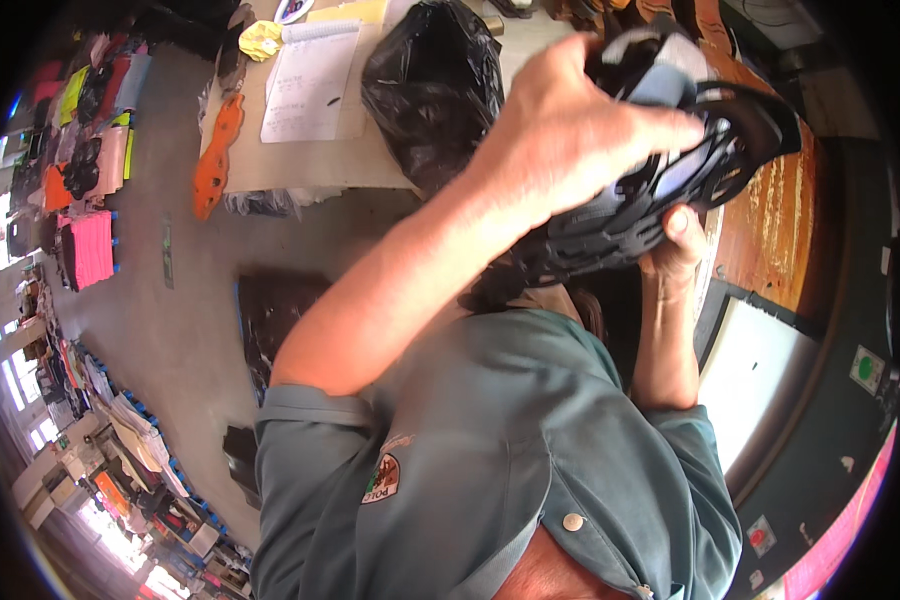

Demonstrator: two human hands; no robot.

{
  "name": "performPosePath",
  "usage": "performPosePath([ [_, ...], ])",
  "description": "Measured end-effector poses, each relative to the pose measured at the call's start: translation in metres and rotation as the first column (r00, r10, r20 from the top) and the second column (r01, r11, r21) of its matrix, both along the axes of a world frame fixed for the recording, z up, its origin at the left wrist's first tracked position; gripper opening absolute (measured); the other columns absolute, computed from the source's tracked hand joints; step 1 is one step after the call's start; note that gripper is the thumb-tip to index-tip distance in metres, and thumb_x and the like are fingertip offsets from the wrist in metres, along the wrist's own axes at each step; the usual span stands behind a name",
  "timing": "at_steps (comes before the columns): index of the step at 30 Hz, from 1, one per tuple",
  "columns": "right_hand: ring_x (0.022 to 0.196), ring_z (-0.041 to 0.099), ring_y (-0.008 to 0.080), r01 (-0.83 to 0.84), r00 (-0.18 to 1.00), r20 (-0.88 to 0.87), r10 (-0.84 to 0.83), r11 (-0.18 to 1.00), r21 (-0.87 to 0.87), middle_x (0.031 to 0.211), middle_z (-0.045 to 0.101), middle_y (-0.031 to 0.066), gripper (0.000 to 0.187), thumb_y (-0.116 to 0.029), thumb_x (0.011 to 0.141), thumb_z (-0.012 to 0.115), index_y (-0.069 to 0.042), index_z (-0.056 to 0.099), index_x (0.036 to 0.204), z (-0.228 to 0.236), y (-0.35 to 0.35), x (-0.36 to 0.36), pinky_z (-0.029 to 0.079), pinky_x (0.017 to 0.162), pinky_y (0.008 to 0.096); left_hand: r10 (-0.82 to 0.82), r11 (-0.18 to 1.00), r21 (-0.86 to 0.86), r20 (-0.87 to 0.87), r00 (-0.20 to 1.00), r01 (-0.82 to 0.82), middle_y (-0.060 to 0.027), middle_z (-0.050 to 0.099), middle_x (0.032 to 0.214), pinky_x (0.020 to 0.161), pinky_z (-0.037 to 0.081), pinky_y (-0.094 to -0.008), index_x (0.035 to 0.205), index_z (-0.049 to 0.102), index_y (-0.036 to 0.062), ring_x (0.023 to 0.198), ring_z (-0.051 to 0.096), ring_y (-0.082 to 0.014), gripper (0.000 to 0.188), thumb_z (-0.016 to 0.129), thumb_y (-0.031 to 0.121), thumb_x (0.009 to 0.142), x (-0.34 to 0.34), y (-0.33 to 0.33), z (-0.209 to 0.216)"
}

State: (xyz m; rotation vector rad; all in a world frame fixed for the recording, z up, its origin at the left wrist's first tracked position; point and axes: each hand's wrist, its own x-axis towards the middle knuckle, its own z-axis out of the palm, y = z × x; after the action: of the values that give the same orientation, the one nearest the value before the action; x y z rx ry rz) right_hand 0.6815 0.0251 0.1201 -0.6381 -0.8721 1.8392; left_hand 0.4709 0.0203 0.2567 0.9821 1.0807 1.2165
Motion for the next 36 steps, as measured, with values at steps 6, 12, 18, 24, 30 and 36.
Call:
performPosePath([
  [6, 0.124, 0.065, 0.0325, -0.047, 0.999, -0.030, 0.045, 0.995, -0.086, 0.136, 0.066, 0.0150, 0.094, -0.031, 0.070, 0.091, -0.001, 0.050, 0.149, -0.006, 0.006, 0.003, 0.051, 0.112, 0.0447, 0.160, 0.987, 0.006, -0.093, 0.983, -0.161, -0.0146, 0.076, 0.114, 0.094, 0.058, -0.0330, 0.127, 0.065, -0.0081, 0.102, 0.073, -0.0203, 0.066, 0.093, 0.019, 0.074, 0.007, -0.002, -0.017],
  [12, 0.121, 0.067, 0.0320, -0.080, 0.996, -0.057, 0.073, 0.990, -0.116, 0.134, 0.067, 0.0145, 0.094, -0.033, 0.068, 0.092, -0.002, 0.052, 0.147, 0.003, 0.016, -0.006, 0.054, 0.110, 0.0454, 0.195, 0.980, -0.028, -0.023, 0.981, -0.195, -0.0213, 0.071, 0.114, 0.097, 0.057, -0.0369, 0.132, 0.053, -0.0121, 0.106, 0.071, -0.0287, 0.076, 0.091, 0.018, 0.073, 0.011, -0.005, -0.016],
  [18, 0.118, 0.068, 0.0314, -0.095, 0.995, -0.054, 0.089, 0.990, -0.104, 0.131, 0.069, 0.0139, 0.094, -0.034, 0.065, 0.092, -0.004, 0.055, 0.146, 0.014, 0.012, -0.008, 0.057, 0.107, 0.0462, 0.051, 0.988, -0.153, 0.194, 0.980, -0.021, -0.0070, 0.074, 0.103, 0.086, 0.055, -0.0272, 0.117, 0.067, -0.0044, 0.093, 0.069, -0.0117, 0.042, 0.087, 0.018, 0.087, -0.003, 0.001, -0.014],
  [24, 0.113, 0.070, 0.0314, -0.079, 0.986, -0.158, 0.043, 0.971, -0.225, 0.127, 0.069, 0.0144, 0.088, -0.043, 0.072, 0.089, -0.002, 0.055, 0.143, 0.015, 0.005, -0.003, 0.061, 0.101, 0.0474, -0.032, 0.991, -0.121, 0.234, 0.972, 0.062, -0.0082, 0.069, 0.123, 0.100, 0.049, -0.0339, 0.134, 0.061, -0.0018, 0.109, 0.064, -0.0150, 0.053, 0.064, 0.042, 0.105, -0.030, 0.006, -0.041],
  [30, 0.116, 0.070, 0.0372, 0.131, 0.923, -0.345, -0.168, 0.983, -0.128, 0.134, 0.066, 0.0196, 0.082, -0.042, 0.080, 0.081, -0.003, 0.053, 0.147, 0.030, 0.013, 0.019, 0.055, 0.109, 0.0562, 0.609, 0.783, 0.097, -0.319, 0.726, -0.614, -0.0109, 0.069, 0.117, 0.092, 0.051, -0.0314, 0.128, 0.065, -0.0021, 0.105, 0.061, -0.0169, 0.051, 0.079, 0.034, 0.096, -0.071, -0.041, -0.086],
  [36, 0.106, 0.071, 0.0351, 0.268, 0.911, -0.319, -0.261, 0.963, -0.022, 0.121, 0.069, 0.0176, 0.067, -0.040, 0.083, 0.080, -0.003, 0.059, 0.133, 0.073, 0.067, 0.038, 0.058, 0.100, 0.0530, 0.335, 0.740, 0.108, -0.915, 0.224, -0.664, -0.0195, 0.052, 0.137, 0.101, 0.051, -0.0468, 0.141, 0.052, 0.0029, 0.112, 0.063, -0.0363, 0.079, 0.090, 0.035, 0.079, -0.100, -0.070, -0.148],
])
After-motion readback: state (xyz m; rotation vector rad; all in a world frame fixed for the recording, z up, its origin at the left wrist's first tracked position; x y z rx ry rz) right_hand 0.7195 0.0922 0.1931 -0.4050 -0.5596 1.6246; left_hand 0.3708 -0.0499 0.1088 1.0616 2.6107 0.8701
